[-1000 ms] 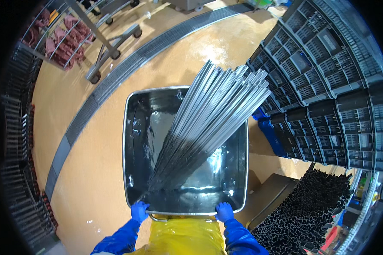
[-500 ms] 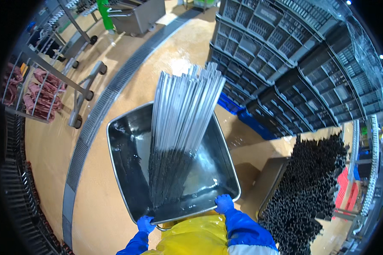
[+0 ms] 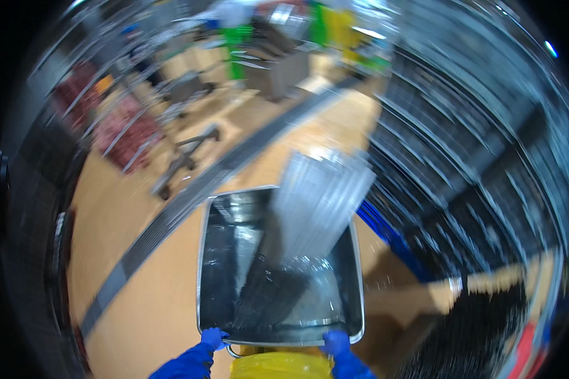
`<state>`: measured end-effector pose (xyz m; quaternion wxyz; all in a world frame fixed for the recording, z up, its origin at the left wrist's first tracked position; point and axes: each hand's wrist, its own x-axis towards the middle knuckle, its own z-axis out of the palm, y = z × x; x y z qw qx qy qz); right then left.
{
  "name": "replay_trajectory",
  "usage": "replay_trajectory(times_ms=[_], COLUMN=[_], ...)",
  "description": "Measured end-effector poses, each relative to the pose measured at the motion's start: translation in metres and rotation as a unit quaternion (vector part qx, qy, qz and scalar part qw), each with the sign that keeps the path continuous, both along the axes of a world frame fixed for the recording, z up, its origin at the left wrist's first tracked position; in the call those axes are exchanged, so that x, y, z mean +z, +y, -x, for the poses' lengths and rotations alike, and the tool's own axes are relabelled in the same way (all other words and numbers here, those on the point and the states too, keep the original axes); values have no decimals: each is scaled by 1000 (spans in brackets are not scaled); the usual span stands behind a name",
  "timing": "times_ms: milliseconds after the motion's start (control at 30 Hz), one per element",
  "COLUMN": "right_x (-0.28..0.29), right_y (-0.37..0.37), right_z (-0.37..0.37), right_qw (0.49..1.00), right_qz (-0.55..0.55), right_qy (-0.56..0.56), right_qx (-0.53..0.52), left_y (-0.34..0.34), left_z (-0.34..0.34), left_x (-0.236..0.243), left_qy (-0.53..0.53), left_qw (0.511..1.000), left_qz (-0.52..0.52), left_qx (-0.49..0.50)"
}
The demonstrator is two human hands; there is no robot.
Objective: The person gathers metal rods from a crate and places them into a metal bin. They then walk to a workstation where another worker is present, pick up a blue card, and place it into a bucket. Finally, the person walks to a machine and adjusts a blue hose connected to it.
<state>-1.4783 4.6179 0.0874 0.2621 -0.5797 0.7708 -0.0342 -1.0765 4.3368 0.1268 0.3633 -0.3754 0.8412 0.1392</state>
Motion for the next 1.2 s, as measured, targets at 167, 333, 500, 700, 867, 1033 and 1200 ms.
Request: replay_trajectory(times_ms=[167,333,500,700,867,1033,1200], right_x=[25,16,22,34,38,30,36], right_y=[-34,-63,-97,-152,-199,-245,-307], right_z=[18,40,57,85,119,159,175], right_qw=[996,994,995,995,996,996,995], right_qz=[56,6,-34,-21,-35,-35,-51], right_qy=[-34,-20,-24,-30,1,35,61], right_qx=[-58,-107,-94,-91,-86,-80,-57], left_y=[-8,-64,-89,-137,-159,-193,-245], left_z=[-6,39,42,60,100,130,139], left_x=[-27,-27,-33,-34,-23,-29,-36], left_qy=[68,79,110,138,283,330,323], left_qw=[997,997,991,988,956,936,935], left_qz=[-3,-19,-55,-41,76,124,142], left_qx=[26,5,55,51,28,15,26])
